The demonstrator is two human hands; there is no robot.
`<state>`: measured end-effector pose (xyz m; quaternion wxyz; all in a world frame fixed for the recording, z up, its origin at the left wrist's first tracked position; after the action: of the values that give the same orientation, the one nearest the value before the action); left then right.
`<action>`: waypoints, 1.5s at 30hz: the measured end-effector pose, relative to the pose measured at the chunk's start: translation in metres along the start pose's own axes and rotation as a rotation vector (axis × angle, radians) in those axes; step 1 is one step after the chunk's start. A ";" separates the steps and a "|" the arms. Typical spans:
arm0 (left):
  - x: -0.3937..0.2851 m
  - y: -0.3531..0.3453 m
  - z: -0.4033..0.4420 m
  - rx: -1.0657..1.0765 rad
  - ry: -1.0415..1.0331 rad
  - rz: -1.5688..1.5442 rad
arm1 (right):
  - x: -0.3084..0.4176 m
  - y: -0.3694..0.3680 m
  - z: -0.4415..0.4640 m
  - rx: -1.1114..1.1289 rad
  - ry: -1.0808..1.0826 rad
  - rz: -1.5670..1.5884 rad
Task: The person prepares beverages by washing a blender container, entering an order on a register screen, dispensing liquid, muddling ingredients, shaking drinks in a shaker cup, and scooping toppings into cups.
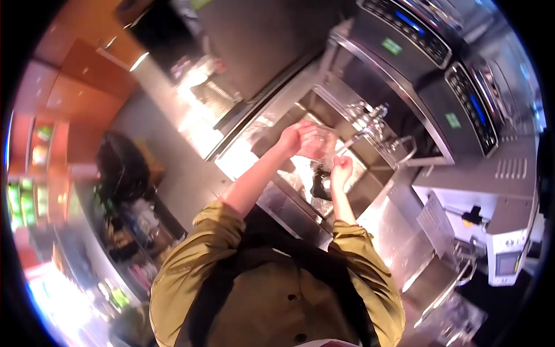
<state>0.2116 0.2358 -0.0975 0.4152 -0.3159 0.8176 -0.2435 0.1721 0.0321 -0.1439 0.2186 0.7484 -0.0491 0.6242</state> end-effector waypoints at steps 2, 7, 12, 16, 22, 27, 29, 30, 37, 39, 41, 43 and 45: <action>0.033 -0.031 0.039 0.138 0.165 0.091 | -0.026 0.024 -0.006 -0.037 -0.062 -0.090; 0.160 -0.035 0.097 0.091 0.545 0.114 | -0.054 -0.005 -0.005 0.558 -0.301 -0.355; 0.099 -0.017 0.094 0.311 0.273 0.654 | -0.095 -0.032 0.010 0.345 -0.193 0.036; -0.022 0.026 0.091 0.118 -0.122 0.852 | -0.016 -0.036 -0.004 0.231 0.004 -0.034; 0.044 0.117 0.119 -0.003 0.131 1.035 | 0.091 -0.041 0.011 0.428 0.165 -1.001; 0.076 0.165 0.107 -0.011 0.509 0.988 | 0.047 -0.147 -0.009 0.689 0.055 -1.471; 0.067 0.161 0.091 -0.022 0.572 0.832 | 0.031 -0.167 -0.018 0.787 0.066 -1.474; 0.064 0.162 0.086 -0.027 0.604 0.771 | 0.030 -0.171 -0.026 0.840 0.067 -1.472; 0.092 0.152 0.094 -0.059 0.830 0.841 | 0.073 -0.039 -0.002 0.508 -0.147 -1.145; 0.092 0.122 0.099 -0.026 0.746 0.773 | 0.037 0.001 -0.007 0.329 -0.118 -0.671; 0.077 0.079 0.097 0.043 0.641 0.701 | 0.013 0.024 -0.015 0.238 -0.126 -0.091; 0.067 0.057 0.108 0.085 0.416 0.764 | 0.029 0.035 -0.031 0.170 -0.247 0.240; 0.041 0.021 0.107 0.235 0.146 0.761 | 0.037 0.032 -0.043 0.142 -0.339 0.483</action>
<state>0.2754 0.2059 -0.1904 0.4499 0.0771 0.8701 -0.1861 0.1300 0.0272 -0.0946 -0.0005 0.8220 -0.2177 0.5263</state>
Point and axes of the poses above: each hand's wrist, its own z-axis towards the middle knuckle, its own y-axis out of the back of the hand, x = y × z, the point moved 4 cm from there along z, towards the middle knuckle, and after that the axes turned 2 degrees about -y, right-handed, at the moved point
